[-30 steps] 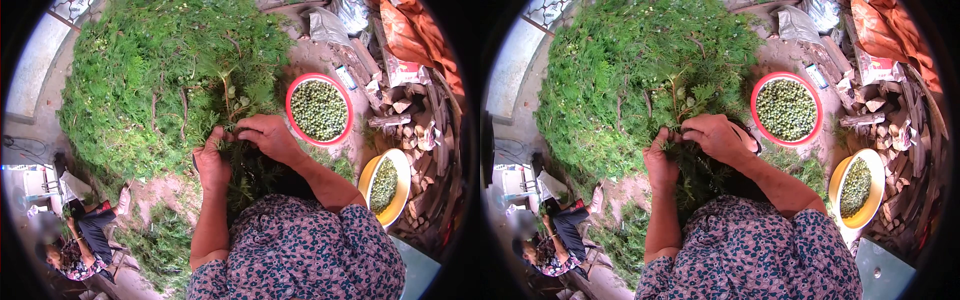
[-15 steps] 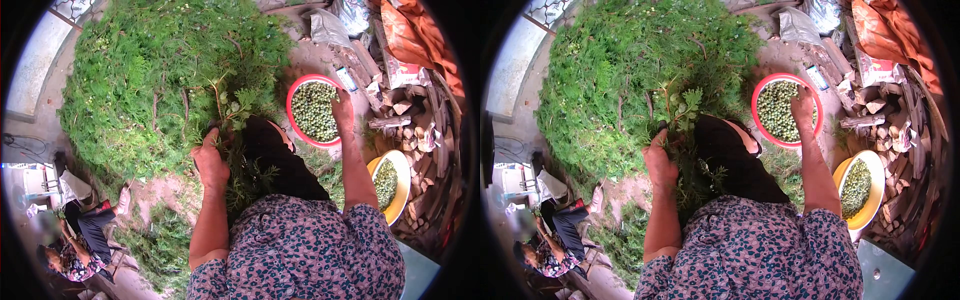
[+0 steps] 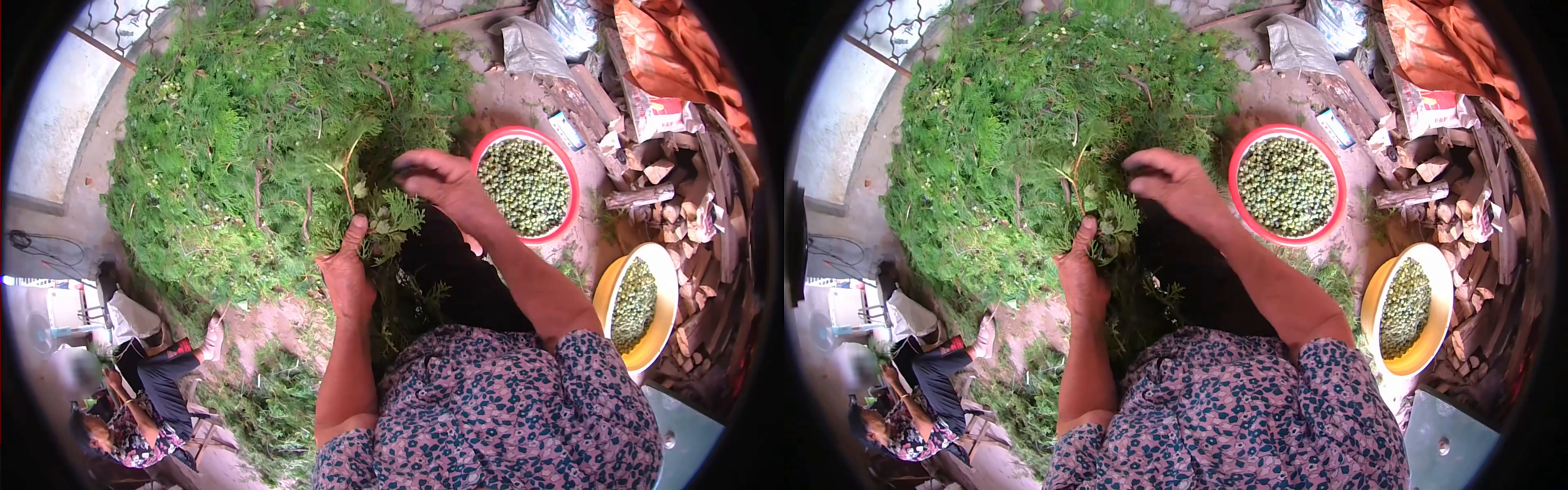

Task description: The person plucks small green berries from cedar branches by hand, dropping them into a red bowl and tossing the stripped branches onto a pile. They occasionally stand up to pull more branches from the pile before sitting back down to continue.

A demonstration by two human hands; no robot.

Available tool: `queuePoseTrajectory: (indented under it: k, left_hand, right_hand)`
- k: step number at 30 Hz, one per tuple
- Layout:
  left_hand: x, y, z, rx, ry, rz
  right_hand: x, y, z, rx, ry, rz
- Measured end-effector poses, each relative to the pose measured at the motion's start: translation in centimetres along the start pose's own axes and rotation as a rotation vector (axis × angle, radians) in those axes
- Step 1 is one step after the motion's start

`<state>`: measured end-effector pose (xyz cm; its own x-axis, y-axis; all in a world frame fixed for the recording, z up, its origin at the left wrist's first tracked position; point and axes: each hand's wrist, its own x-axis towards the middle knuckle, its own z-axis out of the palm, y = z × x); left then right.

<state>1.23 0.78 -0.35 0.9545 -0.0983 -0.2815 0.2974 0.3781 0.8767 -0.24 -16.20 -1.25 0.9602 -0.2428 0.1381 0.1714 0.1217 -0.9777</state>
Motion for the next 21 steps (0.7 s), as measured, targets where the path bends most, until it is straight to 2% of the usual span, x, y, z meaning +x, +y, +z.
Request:
queuePoseTrajectory:
  k: [4,6,8,14,17,19,21]
  left_hand:
    - [-0.1,0.3,-0.4,-0.028,-0.035,0.025]
    - [-0.4,0.5,-0.3,-0.034,-0.035,0.027]
    - [-0.5,0.7,-0.4,0.025,-0.118,0.031]
    - [-0.8,2.6,0.2,0.167,-0.145,0.159]
    - [-0.1,3.3,0.2,0.224,-0.157,0.198]
    - [0.4,3.3,0.1,0.368,-0.156,0.301]
    - [0.2,3.6,0.5,0.416,-0.146,0.312]
  right_hand:
    - [0.6,-0.6,2.9,-0.042,-0.054,-0.128]
    - [0.8,-1.4,3.3,-0.246,-0.14,-0.283]
    - [1.0,-1.1,3.7,-0.229,-0.122,-0.275]
    - [1.2,-1.3,3.8,-0.365,-0.084,-0.391]
    - [0.7,-1.7,3.9,-0.381,-0.023,-0.562]
    - [0.5,-2.2,4.1,-0.373,-0.042,-0.553]
    - [0.3,-2.4,4.4,-0.32,-0.058,-0.541]
